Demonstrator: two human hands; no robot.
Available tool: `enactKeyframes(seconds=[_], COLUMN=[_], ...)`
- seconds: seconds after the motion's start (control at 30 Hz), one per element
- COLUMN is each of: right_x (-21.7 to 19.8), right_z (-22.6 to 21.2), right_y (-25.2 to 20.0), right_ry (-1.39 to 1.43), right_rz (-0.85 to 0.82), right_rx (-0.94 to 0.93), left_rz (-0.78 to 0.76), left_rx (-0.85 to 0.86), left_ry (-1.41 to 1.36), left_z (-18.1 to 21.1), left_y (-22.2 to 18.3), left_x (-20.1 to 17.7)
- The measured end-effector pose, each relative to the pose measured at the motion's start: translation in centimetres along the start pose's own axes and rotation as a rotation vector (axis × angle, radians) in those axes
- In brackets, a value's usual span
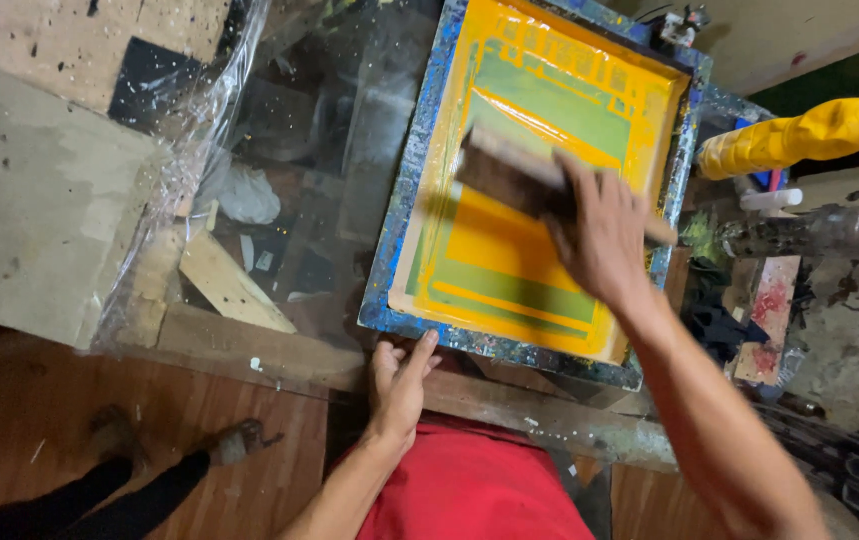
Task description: The person is manually screen printing yellow ink onto small sheets. They use a squeegee to pull ink across a screen, then lift the screen to reveal the printed sheet and remove it.
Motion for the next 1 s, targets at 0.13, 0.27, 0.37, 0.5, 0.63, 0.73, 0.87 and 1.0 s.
enactKeyframes(seconds=[0.13, 0.27, 0.37, 0.5, 0.63, 0.73, 0.87, 1.0], right_x=[2.0, 3.9, 4.4, 4.1, 4.8, 4.1, 4.4, 4.5], right_z=[-2.3, -4.0, -4.2, -4.0, -2.5, -1.6, 1.1, 4.1], right_y=[-7.0, -9.4, -9.1, -7.8, -5.6, -2.7, 1.4, 6.6], right_ry=[-0.052, -0.072, -0.133, -0.139, -0.163, -0.124, -0.191, -0.18], right_rz=[-0.092, -0.122, -0.063, -0.007, -0.024, 0.032, 0.027, 0.025], right_rx=[0.024, 0.045, 0.048, 0.042, 0.06, 0.013, -0.009, -0.053], left_rz=[-0.007, 0.006, 0.005, 0.003, 0.005, 0.028, 0.032, 0.033], left_rx=[-0.037, -0.028, -0.011, -0.011, 0.009, 0.022, 0.003, 0.008], left_ry=[0.015, 0.055, 0.037, 0.032, 0.058, 0.232, 0.107, -0.015], left_z=[0.3, 0.3, -0.4, 0.1, 0.8, 2.0, 1.8, 2.0], left_y=[-0.2, -0.1, 0.5, 0.2, -0.5, -0.7, -1.0, -0.7], left_x=[0.2, -0.2, -0.4, -0.2, -0.4, 0.0, 0.0, 0.5])
Point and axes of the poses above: each hand's wrist, its own y-axis towards the middle knuckle, its own x-axis out of the palm, z = x × y, the point moved 6 cm from there along y, towards the middle knuckle, and after that the axes turned 3 degrees about -y, right-handed, at the moved point
